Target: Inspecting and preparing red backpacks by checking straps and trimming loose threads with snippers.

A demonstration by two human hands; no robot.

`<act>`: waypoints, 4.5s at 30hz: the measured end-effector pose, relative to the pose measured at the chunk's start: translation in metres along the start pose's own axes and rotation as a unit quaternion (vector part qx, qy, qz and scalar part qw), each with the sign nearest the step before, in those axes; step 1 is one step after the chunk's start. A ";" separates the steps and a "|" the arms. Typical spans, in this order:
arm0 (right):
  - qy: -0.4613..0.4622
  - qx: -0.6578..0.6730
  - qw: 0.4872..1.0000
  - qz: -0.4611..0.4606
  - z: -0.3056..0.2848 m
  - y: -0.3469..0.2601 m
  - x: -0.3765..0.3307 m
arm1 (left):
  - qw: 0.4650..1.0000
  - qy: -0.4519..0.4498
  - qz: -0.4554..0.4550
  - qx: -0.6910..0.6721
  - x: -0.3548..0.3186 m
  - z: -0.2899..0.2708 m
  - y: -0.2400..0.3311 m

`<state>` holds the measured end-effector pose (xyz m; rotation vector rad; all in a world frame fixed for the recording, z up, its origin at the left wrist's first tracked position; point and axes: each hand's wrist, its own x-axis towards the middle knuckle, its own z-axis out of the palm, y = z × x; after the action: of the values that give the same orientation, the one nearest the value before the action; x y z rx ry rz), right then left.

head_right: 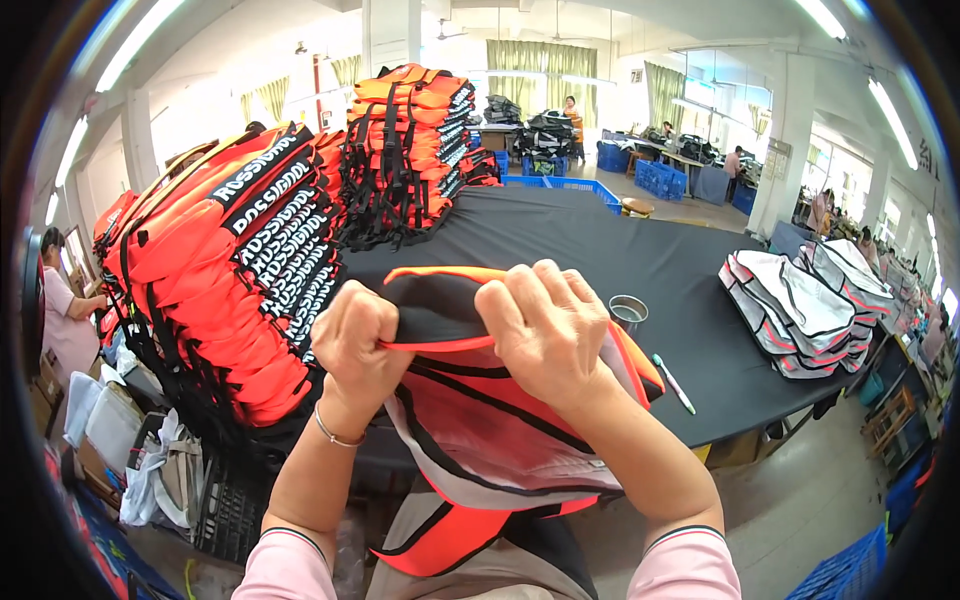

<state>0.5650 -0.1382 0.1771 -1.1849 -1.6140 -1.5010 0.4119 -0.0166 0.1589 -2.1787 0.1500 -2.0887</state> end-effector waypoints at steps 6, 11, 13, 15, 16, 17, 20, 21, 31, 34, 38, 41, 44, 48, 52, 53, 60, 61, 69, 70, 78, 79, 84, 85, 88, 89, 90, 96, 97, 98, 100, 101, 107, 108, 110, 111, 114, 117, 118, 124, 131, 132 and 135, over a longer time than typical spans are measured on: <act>-0.137 -0.024 0.978 0.154 -0.018 0.007 -0.030 | 0.991 0.048 -0.125 0.024 -0.012 -0.015 -0.014; -0.259 0.000 0.944 0.206 -0.028 0.021 -0.085 | 0.987 0.065 -0.128 0.069 -0.007 -0.025 -0.018; -0.142 -0.001 0.970 0.197 -0.028 0.039 -0.095 | 0.994 0.016 -0.090 0.058 -0.004 -0.029 -0.014; -0.107 -0.036 0.970 0.216 -0.039 0.059 -0.082 | 0.997 -0.012 -0.037 0.064 0.013 -0.043 -0.007; -0.069 -0.043 0.977 0.196 -0.041 0.068 -0.070 | 0.994 -0.041 -0.027 0.101 0.022 -0.049 -0.004; -0.028 -0.051 0.983 0.174 -0.044 0.079 -0.056 | 0.988 -0.068 -0.016 0.137 0.032 -0.054 -0.002; -0.002 -0.018 0.985 0.169 -0.051 0.110 0.004 | 0.975 -0.118 -0.004 0.189 0.074 -0.073 -0.003; -0.033 0.009 0.975 0.222 -0.056 0.116 0.025 | 0.968 -0.134 0.005 0.213 0.089 -0.077 -0.005; -0.594 0.157 0.754 0.231 -0.100 0.131 0.138 | 0.871 -0.406 -0.171 0.218 0.154 -0.102 -0.036; -0.649 0.209 0.729 0.067 -0.008 0.164 0.097 | 0.870 -0.431 -0.146 0.189 0.092 -0.088 -0.093; -0.561 0.143 0.760 0.296 0.069 0.138 -0.007 | 0.833 -0.521 0.005 0.190 -0.009 -0.034 -0.169; -0.428 0.152 0.802 0.389 0.148 0.108 -0.110 | 0.879 -0.378 -0.284 0.067 -0.120 -0.020 -0.218; -0.359 0.326 0.825 0.290 0.201 0.128 -0.185 | 0.878 -0.365 -0.301 0.074 -0.210 0.000 -0.265; -0.414 0.311 0.810 0.275 0.214 0.112 -0.199 | 0.840 -0.319 -0.438 -0.034 -0.288 0.019 -0.291; -0.449 0.339 0.756 0.333 0.256 0.093 -0.231 | 0.854 -0.261 -0.449 0.034 -0.420 -0.028 -0.347; -0.458 0.342 0.742 0.349 0.264 0.088 -0.242 | 0.852 -0.248 -0.459 0.043 -0.433 -0.033 -0.348; -0.514 0.279 0.651 0.485 0.260 0.097 -0.318 | 0.677 -0.273 -0.642 -0.236 -0.386 0.024 -0.316; -0.518 0.278 0.636 0.500 0.258 0.094 -0.321 | 0.659 -0.241 -0.666 -0.252 -0.387 0.019 -0.321; -0.453 0.214 0.742 0.445 0.205 0.082 -0.322 | 0.380 -0.066 -0.824 -0.415 -0.279 -0.005 -0.281; -0.519 0.248 0.575 0.582 0.199 0.078 -0.286 | 0.421 -0.069 -0.816 -0.391 -0.274 -0.027 -0.289; -0.370 0.308 0.779 0.402 0.199 0.061 -0.244 | 0.853 -0.319 -0.411 -0.048 -0.129 0.072 -0.184; -0.364 0.265 0.752 0.482 0.210 0.059 -0.253 | 0.835 -0.382 -0.388 -0.077 -0.117 0.102 -0.163; -0.277 0.213 0.808 0.475 0.216 0.019 -0.213 | 0.841 -0.514 -0.147 0.082 -0.140 0.170 -0.143; -0.261 0.202 0.834 0.442 0.206 0.015 -0.203 | 0.774 -0.598 -0.207 0.009 -0.129 0.174 -0.148; -0.199 0.156 0.889 0.382 0.183 0.017 -0.191 | 0.722 -0.638 -0.256 -0.085 -0.098 0.175 -0.145; -0.210 0.121 0.901 0.359 0.178 0.016 -0.187 | 0.732 -0.628 -0.256 -0.071 -0.094 0.172 -0.144; -0.221 0.084 0.912 0.334 0.175 0.018 -0.185 | 0.772 -0.607 -0.186 -0.038 -0.097 0.171 -0.140; -0.181 0.192 0.838 0.478 0.177 0.023 -0.187 | 0.813 -0.566 -0.115 0.077 -0.090 0.160 -0.104; -0.180 0.192 0.837 0.480 0.175 0.022 -0.184 | 0.820 -0.555 -0.104 0.097 -0.085 0.158 -0.099; -0.134 0.186 0.853 0.469 0.172 0.021 -0.182 | 0.819 -0.556 -0.103 0.096 -0.078 0.158 -0.096; -0.088 0.186 0.867 0.455 0.163 0.018 -0.166 | 0.853 -0.507 -0.108 0.069 -0.064 0.153 -0.091; -0.070 0.181 0.874 0.446 0.158 0.019 -0.157 | 0.857 -0.501 -0.111 0.050 -0.061 0.150 -0.094; 0.014 0.186 0.917 0.353 0.124 0.006 -0.141 | 0.929 -0.323 -0.159 -0.089 -0.057 0.110 -0.055; 0.035 0.189 0.923 0.334 0.113 0.000 -0.145 | 0.922 -0.317 -0.198 -0.100 -0.060 0.102 -0.041; 0.047 0.220 0.925 0.306 0.085 -0.011 -0.147 | 0.886 -0.333 -0.290 -0.143 -0.063 0.075 -0.013; 0.044 0.253 0.924 0.283 0.073 -0.015 -0.148 | 0.861 -0.346 -0.333 -0.170 -0.067 0.062 -0.002; -0.026 0.402 0.873 0.276 0.038 -0.035 -0.146 | 0.769 -0.387 -0.443 -0.250 -0.073 0.018 0.019; -0.140 0.525 0.789 0.287 0.010 -0.046 -0.152 | 0.701 -0.476 -0.443 -0.293 -0.074 -0.008 0.031; -0.175 0.575 0.751 0.274 0.003 -0.044 -0.150 | 0.672 -0.499 -0.447 -0.316 -0.077 -0.014 0.033; -0.400 0.763 0.444 0.246 0.001 -0.041 -0.135 | 0.473 -0.626 -0.430 -0.446 -0.093 -0.033 0.031; -0.477 0.790 0.154 0.354 0.020 -0.051 -0.143 | 0.496 -0.539 -0.443 -0.517 -0.119 -0.026 0.009; -0.416 0.790 0.177 0.414 0.026 -0.055 -0.148 | 0.475 -0.518 -0.505 -0.502 -0.122 -0.025 0.004; -0.309 0.732 0.228 0.562 0.032 -0.058 -0.132 | 0.396 -0.483 -0.607 -0.491 -0.129 -0.023 -0.013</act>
<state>0.5693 -0.1295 0.0301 -0.9368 -0.9574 1.5122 0.3834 0.0154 0.0348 -4.6839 -0.7420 0.4315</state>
